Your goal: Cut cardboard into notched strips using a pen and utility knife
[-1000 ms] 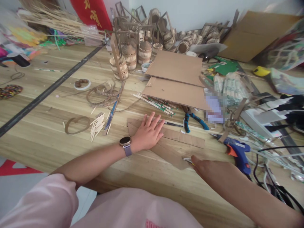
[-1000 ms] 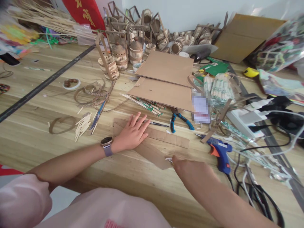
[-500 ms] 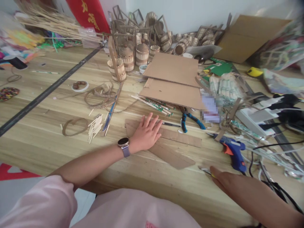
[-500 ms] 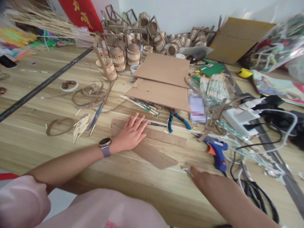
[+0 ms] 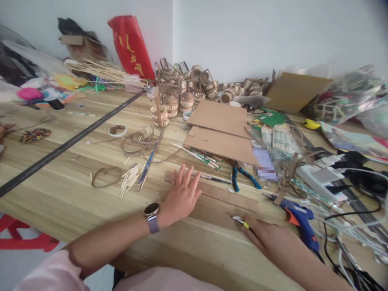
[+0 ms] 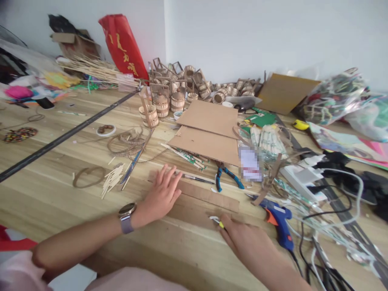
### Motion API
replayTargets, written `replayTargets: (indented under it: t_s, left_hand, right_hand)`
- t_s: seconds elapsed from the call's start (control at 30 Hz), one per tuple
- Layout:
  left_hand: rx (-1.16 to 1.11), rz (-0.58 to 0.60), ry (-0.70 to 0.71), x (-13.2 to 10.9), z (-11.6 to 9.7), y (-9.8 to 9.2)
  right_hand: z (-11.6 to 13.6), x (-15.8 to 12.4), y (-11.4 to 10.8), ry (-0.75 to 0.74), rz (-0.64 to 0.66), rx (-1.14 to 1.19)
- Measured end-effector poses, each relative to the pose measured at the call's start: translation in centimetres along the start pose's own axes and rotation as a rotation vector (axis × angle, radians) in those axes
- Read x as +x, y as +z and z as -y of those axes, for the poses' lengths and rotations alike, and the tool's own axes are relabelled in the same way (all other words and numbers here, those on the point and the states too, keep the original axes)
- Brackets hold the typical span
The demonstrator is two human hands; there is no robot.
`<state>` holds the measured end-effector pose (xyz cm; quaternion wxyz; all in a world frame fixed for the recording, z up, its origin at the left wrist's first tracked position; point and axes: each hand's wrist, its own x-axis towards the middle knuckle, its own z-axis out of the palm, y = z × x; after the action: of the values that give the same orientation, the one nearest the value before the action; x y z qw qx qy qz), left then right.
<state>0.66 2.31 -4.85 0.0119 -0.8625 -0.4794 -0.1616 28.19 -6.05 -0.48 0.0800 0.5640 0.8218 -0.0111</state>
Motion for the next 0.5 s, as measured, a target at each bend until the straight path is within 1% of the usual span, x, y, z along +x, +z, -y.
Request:
replayTargets:
  t_s: [0.1, 0.2, 0.27, 0.37, 0.5]
  left_hand:
    - [0.049, 0.064, 0.023, -0.8, 1.2, -0.3]
    - [0.056, 0.119, 0.054, -1.3, 1.8, 0.0]
    - [0.047, 0.124, 0.057, -1.3, 1.9, 0.2]
    - [0.032, 0.124, 0.058, -1.3, 1.7, 0.2]
    - [0.004, 0.146, 0.054, -1.1, 1.5, 0.0]
  right_hand:
    - [2.2, 2.8, -0.9, -0.123, 0.071, 0.018]
    - [4.0, 5.2, -1.9, -0.161, 0.106, -0.019]
    - [4.9, 6.5, -2.3, -0.176, 0.136, -0.024]
    - [5.6, 7.6, -2.6, -0.180, 0.184, -0.020]
    - [6.1, 8.0, -3.1, -0.154, 0.263, -0.045]
